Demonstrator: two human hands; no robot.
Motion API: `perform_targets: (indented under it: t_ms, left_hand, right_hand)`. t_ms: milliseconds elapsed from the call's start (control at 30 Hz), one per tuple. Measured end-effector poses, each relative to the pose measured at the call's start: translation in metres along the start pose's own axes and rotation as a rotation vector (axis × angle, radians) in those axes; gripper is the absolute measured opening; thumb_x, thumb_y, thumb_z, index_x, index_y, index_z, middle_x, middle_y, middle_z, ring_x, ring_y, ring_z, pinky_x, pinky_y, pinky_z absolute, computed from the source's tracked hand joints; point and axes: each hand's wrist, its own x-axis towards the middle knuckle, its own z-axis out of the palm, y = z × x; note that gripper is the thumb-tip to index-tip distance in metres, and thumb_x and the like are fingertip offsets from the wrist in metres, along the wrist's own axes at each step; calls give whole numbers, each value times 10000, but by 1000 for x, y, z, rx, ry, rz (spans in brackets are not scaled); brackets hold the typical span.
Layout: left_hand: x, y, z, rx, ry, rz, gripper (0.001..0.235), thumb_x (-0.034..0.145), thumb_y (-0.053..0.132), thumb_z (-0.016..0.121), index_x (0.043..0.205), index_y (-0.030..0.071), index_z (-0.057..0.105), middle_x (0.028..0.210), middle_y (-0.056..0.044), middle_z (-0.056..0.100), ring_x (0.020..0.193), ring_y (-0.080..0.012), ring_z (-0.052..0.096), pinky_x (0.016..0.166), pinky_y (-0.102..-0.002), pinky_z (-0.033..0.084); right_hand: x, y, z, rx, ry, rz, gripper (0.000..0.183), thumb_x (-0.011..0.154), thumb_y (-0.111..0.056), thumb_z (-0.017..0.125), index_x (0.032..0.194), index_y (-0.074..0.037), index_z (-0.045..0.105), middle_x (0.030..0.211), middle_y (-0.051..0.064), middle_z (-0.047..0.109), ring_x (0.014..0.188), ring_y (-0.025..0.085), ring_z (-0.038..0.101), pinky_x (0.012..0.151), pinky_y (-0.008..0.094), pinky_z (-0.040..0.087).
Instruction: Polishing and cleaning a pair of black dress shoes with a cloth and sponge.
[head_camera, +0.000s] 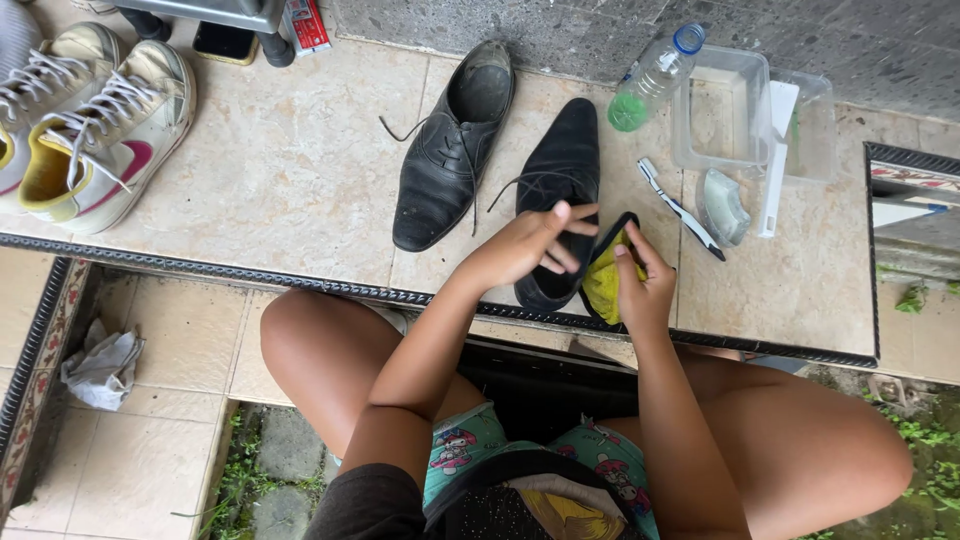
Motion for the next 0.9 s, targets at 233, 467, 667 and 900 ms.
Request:
perform_targets:
  t_ms: [233,467,667,900]
  left_hand:
    - [-30,47,-20,625,109,255,179,929,258,685,1015,109,734,885,-111,756,721,-317,678,680,-446,561]
    - [-24,5,22,1110,-227,-130,345,750,457,773,995,215,804,986,-31,768,1299,-375,502,1120,-679,269]
    - [-16,0,42,1188,-192,-61,193,878,253,699,1029,170,787,941,-48,752,1075,-318,636,1058,-745,317]
    - [-29,67,2,659,119,352,406,808,-177,452,1133,-75,674,1009,-287,730,1041,-519,648,946,-640,508]
  right_hand:
    - [12,10,-4,238,104,-13,449,1082,-109,519,1517,-8,472,1496,273,504,1321,334,545,1117,540,417]
    - [29,73,-31,1386,307,568,500,907,-458,614,1255,-110,704,1273,122,740,1152,306,726,1043,468,582]
    - [35,85,-33,1489,394,557,573,846,-477,685,1222,-46,726,1296,176,730,1187,367,714,1095,533,553]
    - [34,82,-37,1477,392,600,370,872,-340,703,1073,-36,769,1138,183,769,1050,369,755,976,517,619]
